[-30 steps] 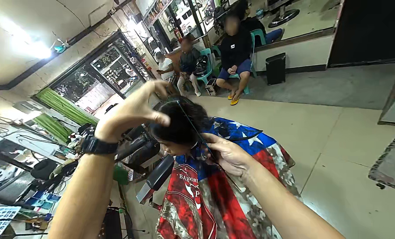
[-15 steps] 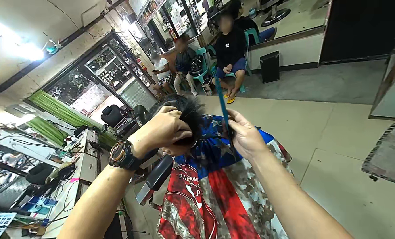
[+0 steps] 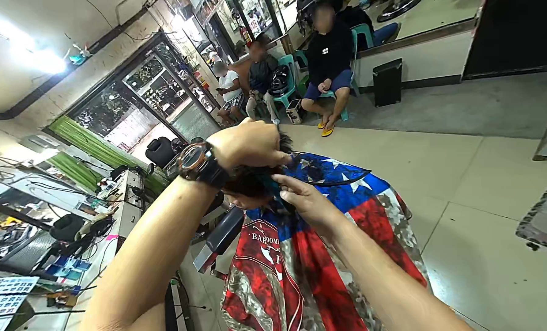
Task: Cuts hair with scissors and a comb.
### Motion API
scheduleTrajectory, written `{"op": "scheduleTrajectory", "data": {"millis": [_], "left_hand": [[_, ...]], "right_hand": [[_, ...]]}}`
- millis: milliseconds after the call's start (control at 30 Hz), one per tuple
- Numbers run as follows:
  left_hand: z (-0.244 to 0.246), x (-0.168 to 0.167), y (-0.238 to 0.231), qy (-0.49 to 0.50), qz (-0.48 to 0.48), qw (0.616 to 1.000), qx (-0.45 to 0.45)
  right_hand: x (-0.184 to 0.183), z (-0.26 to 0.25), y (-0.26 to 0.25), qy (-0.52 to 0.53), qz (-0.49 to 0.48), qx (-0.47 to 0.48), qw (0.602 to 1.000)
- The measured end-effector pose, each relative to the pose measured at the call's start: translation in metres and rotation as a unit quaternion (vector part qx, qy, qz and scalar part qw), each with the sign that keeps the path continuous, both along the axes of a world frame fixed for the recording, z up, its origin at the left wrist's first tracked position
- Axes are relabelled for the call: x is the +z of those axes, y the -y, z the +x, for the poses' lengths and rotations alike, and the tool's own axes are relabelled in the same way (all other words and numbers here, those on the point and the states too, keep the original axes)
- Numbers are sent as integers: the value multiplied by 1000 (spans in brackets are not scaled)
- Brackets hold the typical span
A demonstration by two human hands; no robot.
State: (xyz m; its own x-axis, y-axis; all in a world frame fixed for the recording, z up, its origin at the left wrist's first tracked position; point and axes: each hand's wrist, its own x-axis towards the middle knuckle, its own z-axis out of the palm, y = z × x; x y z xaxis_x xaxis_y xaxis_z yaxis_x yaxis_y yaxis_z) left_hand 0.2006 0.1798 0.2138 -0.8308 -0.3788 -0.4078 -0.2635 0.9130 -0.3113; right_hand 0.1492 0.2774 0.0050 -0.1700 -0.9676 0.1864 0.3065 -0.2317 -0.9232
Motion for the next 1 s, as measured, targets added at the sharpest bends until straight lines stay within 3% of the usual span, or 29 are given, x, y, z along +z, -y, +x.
{"op": "scheduleTrajectory", "data": {"millis": [100, 200, 300, 400, 567, 733, 1000], "left_hand": [[0, 13, 6, -76, 58, 995, -24], [26, 45, 8, -191, 152, 969, -43], [64, 67, 19, -206, 124, 971, 0], [77, 42, 22, -144, 80, 986, 18], [49, -12, 23, -93, 83, 988, -90], [42, -11, 11, -84, 141, 971, -171], [50, -1, -23, -104, 172, 968, -149]], "right_hand": [[-2, -7, 4, 131, 12, 109, 985], [-12, -8, 8, 194, 19, 145, 970], [-21, -10, 12, 212, 1, 153, 965], [-23, -13, 10, 198, 0, 147, 969], [-21, -15, -2, 179, -5, 116, 977], [-22, -21, -18, 179, -22, 116, 977], [-28, -18, -30, 195, -54, 139, 969]]}}
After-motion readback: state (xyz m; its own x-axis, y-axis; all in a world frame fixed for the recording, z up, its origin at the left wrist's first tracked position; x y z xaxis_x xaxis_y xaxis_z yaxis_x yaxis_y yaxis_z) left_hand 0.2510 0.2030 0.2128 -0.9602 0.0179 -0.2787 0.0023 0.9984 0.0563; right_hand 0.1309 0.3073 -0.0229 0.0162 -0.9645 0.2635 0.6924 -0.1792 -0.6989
